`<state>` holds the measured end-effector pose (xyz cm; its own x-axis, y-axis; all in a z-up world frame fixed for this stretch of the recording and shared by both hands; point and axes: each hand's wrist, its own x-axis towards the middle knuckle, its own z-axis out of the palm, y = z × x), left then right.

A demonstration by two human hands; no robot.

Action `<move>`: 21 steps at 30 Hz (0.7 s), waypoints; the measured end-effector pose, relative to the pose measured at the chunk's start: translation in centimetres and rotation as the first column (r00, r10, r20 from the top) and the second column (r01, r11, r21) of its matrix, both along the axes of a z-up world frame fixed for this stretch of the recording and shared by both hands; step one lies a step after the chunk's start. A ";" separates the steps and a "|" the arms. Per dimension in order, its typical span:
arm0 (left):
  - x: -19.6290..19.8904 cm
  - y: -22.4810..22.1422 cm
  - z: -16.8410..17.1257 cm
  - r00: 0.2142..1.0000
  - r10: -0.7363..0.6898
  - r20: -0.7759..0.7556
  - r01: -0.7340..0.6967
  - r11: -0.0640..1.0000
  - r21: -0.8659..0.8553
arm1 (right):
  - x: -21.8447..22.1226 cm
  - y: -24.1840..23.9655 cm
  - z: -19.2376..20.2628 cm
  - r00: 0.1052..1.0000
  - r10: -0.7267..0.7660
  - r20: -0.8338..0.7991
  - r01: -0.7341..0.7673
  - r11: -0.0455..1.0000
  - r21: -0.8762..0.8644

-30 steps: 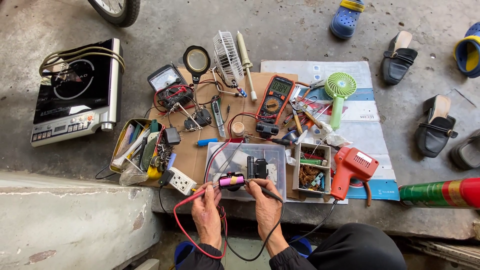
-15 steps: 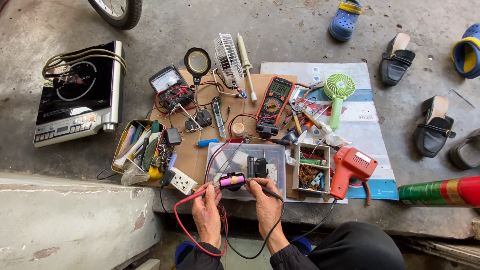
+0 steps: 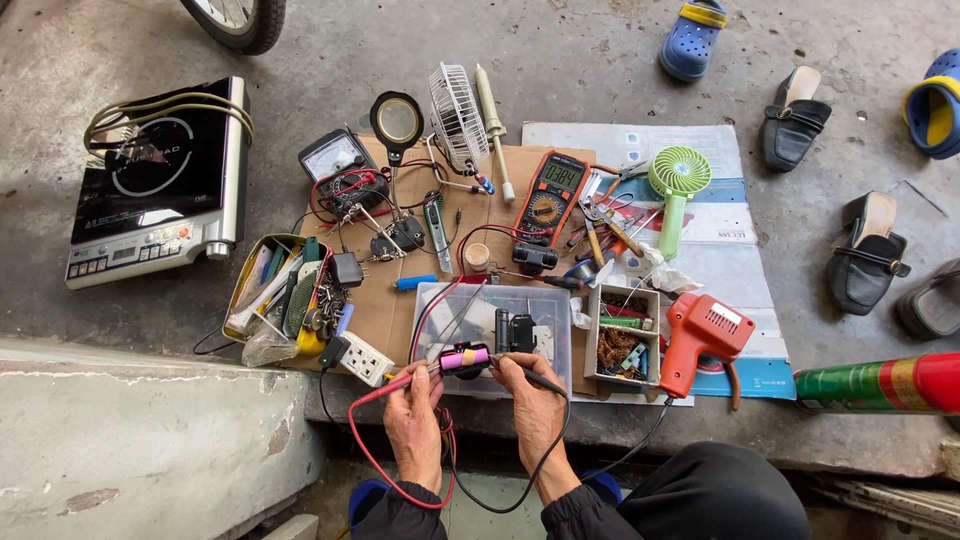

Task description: Using a digital multimeter to measure the voltage of a battery and inspecting electronic components.

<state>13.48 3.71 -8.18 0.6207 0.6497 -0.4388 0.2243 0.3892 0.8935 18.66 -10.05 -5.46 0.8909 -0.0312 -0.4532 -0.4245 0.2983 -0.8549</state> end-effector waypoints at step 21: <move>-0.2 0.1 -2.6 0.990 0.021 0.138 -0.026 0.999 0.038 | 0.1 -0.2 -1.5 0.998 0.041 0.044 -0.039 0.998 -0.047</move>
<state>13.32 3.82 -10.80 0.6577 0.6801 -0.3239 0.0891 0.3567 0.9300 18.79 -10.21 -6.96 0.9112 -0.0155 -0.4117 -0.3961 0.2418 -0.8858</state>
